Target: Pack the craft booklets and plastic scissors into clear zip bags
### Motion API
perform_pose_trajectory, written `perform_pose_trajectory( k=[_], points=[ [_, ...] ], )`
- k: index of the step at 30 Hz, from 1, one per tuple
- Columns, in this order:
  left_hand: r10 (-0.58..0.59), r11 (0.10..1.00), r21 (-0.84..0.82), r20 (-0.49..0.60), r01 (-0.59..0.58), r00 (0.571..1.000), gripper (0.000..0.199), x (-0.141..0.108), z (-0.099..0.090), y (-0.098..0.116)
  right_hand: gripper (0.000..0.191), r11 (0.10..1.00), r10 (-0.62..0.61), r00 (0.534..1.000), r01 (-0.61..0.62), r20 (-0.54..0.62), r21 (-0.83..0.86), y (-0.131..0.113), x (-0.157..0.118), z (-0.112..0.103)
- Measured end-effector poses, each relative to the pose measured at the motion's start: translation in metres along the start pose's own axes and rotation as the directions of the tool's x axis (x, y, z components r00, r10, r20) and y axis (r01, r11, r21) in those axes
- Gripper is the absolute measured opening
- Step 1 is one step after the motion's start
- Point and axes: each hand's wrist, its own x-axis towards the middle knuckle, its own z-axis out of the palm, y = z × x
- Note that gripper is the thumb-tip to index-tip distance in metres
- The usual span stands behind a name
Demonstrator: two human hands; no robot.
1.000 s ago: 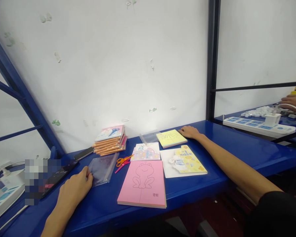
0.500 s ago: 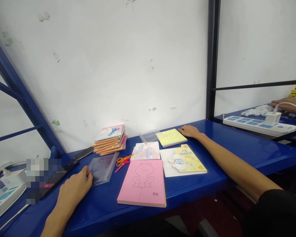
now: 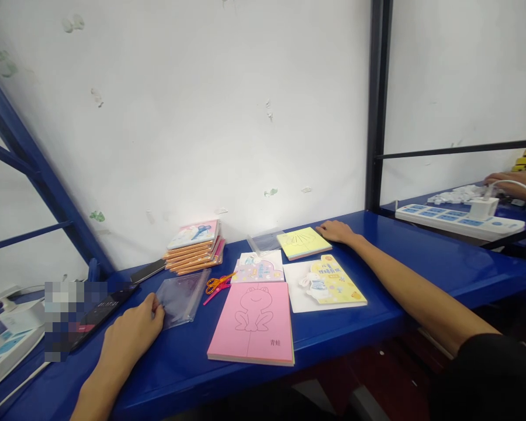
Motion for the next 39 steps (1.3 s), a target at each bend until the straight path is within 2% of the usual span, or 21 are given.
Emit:
perform_pose_trajectory(
  k=[39],
  points=[
    [0.002, 1.000, 0.019, 0.015, -0.003, 1.000, 0.037, 0.0005, -0.0012, 0.0005, 0.056, 1.000, -0.007, 1.000, 0.007, 0.005, -0.006, -0.0018, -0.0023, -0.0019]
  ],
)
